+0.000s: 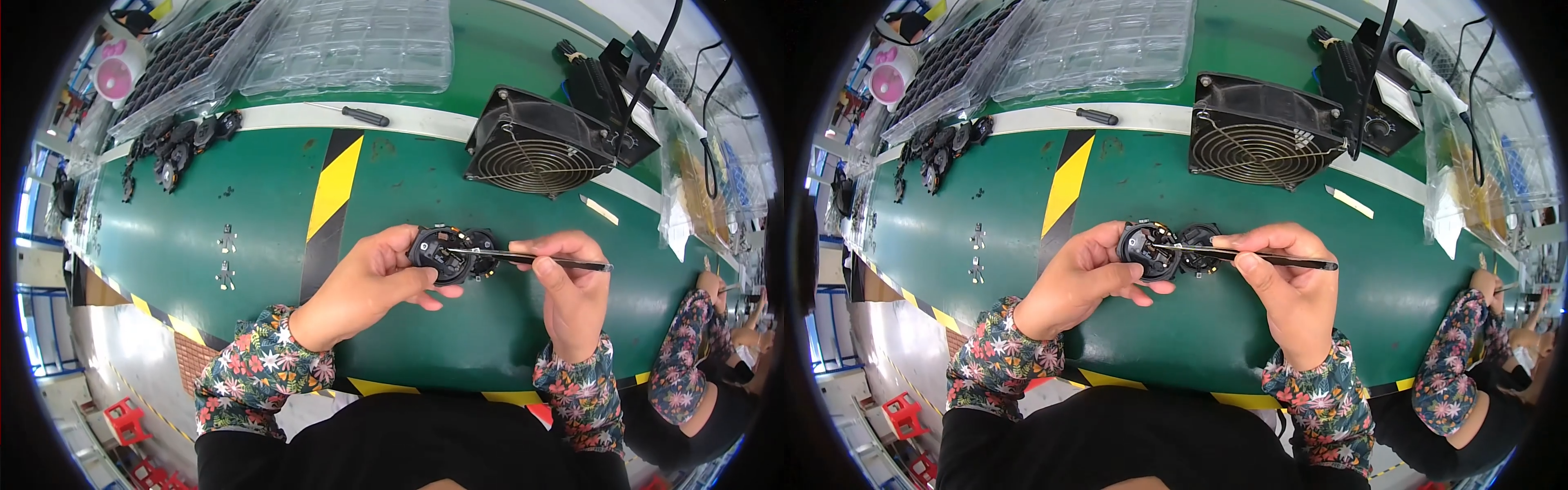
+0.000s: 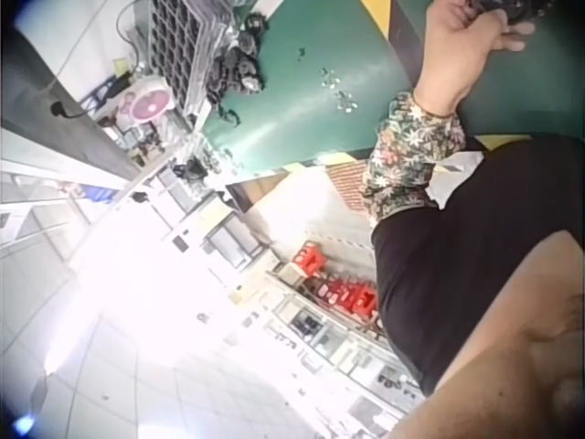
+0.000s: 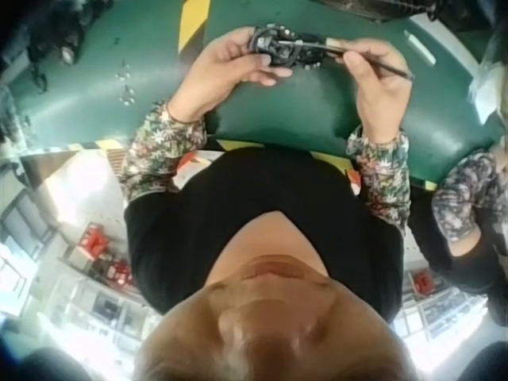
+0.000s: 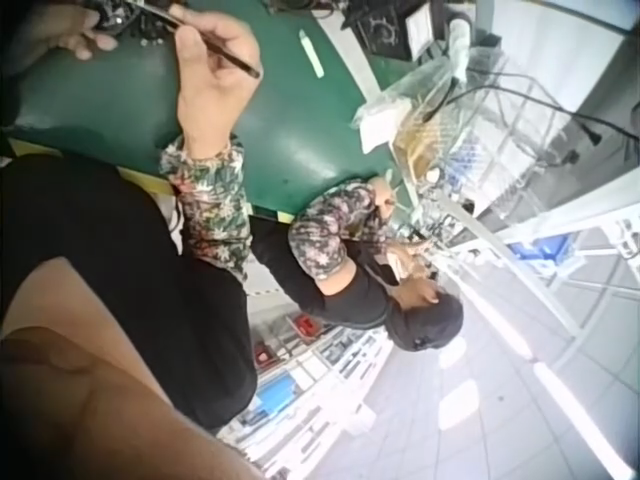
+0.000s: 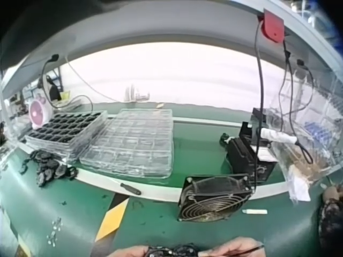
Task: The person assembles small electronic fans by attaching internal PCB boards and screws into plastic housings. The assembly is performed using a screwdriver and tweezers.
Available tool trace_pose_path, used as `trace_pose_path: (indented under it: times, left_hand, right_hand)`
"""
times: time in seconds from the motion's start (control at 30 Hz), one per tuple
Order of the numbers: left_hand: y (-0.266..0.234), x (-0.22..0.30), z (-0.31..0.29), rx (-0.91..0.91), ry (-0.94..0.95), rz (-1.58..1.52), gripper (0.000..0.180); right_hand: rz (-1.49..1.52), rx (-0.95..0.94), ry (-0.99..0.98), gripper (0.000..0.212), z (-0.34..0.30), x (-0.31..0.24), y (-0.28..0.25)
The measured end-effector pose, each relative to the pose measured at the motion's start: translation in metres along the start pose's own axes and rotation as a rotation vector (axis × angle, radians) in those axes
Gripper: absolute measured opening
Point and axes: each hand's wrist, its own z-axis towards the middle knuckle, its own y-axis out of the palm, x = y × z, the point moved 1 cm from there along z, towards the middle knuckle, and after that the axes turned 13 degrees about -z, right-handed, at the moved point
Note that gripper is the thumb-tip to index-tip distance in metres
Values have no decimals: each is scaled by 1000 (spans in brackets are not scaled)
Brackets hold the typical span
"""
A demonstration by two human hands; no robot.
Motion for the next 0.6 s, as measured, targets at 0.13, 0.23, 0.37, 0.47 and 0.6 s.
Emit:
trace_pose_path:
  times: [0.13, 0.23, 0.37, 0.47, 0.6]
  left_hand:
    - [-1, -1, 1, 6, 3, -56, 31]
    - [-2, -2, 1, 26, 3, -45, 30]
    - [-1, -2, 1, 42, 18, -27, 28]
    - [-1, -3, 1, 53, 40, 1, 26]
    - [-1, -2, 1, 72, 54, 22, 23]
  right_hand:
    - [40, -16, -12, 14, -1, 1, -1]
    - [92, -41, -25, 12, -1, 0, 0]
    - [72, -60, -68, 12, -2, -1, 0]
    - [45, -63, -67, 11, -4, -3, 1]
    - [-54, -39, -40, 13, -5, -9, 4]
